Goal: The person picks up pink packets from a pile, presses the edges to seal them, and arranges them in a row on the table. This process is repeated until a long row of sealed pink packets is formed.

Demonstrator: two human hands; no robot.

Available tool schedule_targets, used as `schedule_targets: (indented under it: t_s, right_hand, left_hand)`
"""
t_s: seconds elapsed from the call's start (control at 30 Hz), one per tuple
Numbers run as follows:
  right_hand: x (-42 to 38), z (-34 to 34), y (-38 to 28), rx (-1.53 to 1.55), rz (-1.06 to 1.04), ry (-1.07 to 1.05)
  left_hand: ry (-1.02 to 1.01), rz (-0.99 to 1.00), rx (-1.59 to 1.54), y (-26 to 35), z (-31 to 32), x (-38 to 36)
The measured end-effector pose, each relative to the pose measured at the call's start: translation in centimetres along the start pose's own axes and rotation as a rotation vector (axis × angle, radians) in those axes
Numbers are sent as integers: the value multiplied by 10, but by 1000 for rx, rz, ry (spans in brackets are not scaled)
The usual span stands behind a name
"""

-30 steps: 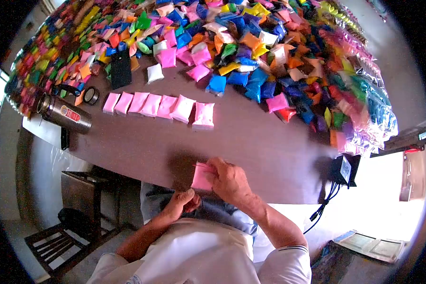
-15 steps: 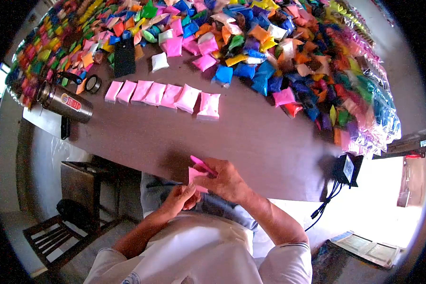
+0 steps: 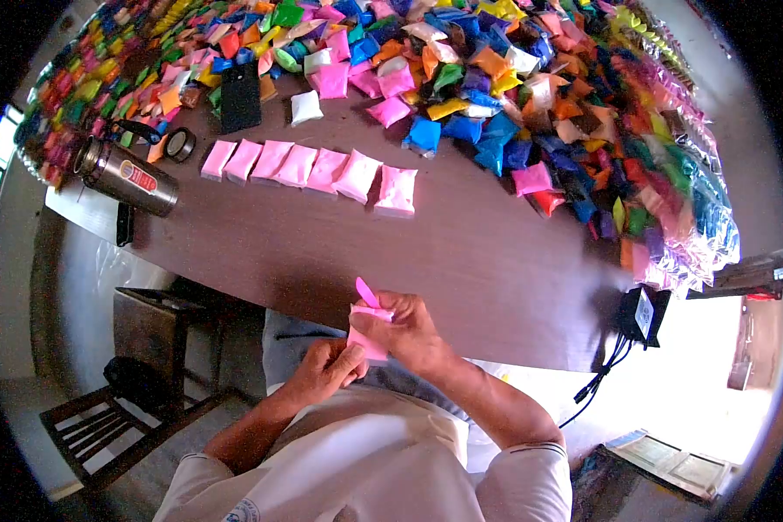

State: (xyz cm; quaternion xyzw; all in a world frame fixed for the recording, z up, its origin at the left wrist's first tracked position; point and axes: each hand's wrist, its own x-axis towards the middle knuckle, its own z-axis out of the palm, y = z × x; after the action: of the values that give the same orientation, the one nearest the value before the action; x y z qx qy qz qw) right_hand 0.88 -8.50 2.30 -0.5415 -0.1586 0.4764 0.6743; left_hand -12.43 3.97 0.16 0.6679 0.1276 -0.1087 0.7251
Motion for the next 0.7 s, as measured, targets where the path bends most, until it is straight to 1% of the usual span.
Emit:
schedule_targets:
  t_s: [0.07, 0.2, 0.3, 0.37, 0.4, 0.47, 0.57, 0.7]
  right_hand:
    - [0, 1, 0, -28, -61, 6]
    - [2, 1, 3, 12, -42, 0]
    - [0, -5, 10, 15, -80, -31]
    - [-3, -6, 10, 207, -16, -48]
    - [-3, -6, 7, 205, -17, -46]
    - [-5, -4, 1, 90, -30, -56]
    - [-3, 0, -1, 164, -21, -66]
    - [-3, -2, 5, 138, -56, -60]
  left_hand:
    - [10, 0, -10, 2, 1, 0]
    - [39, -1, -26, -1, 1, 0]
    - [28, -41, -24, 1, -3, -1]
    - [35, -52, -119, -10, -4, 1]
    - [33, -51, -119, -9, -6, 2]
    - [-2, -41, -223, -6, -7, 3]
    - [-16, -69, -198, -9, -6, 5]
    - [-13, -52, -237, -8, -4, 6]
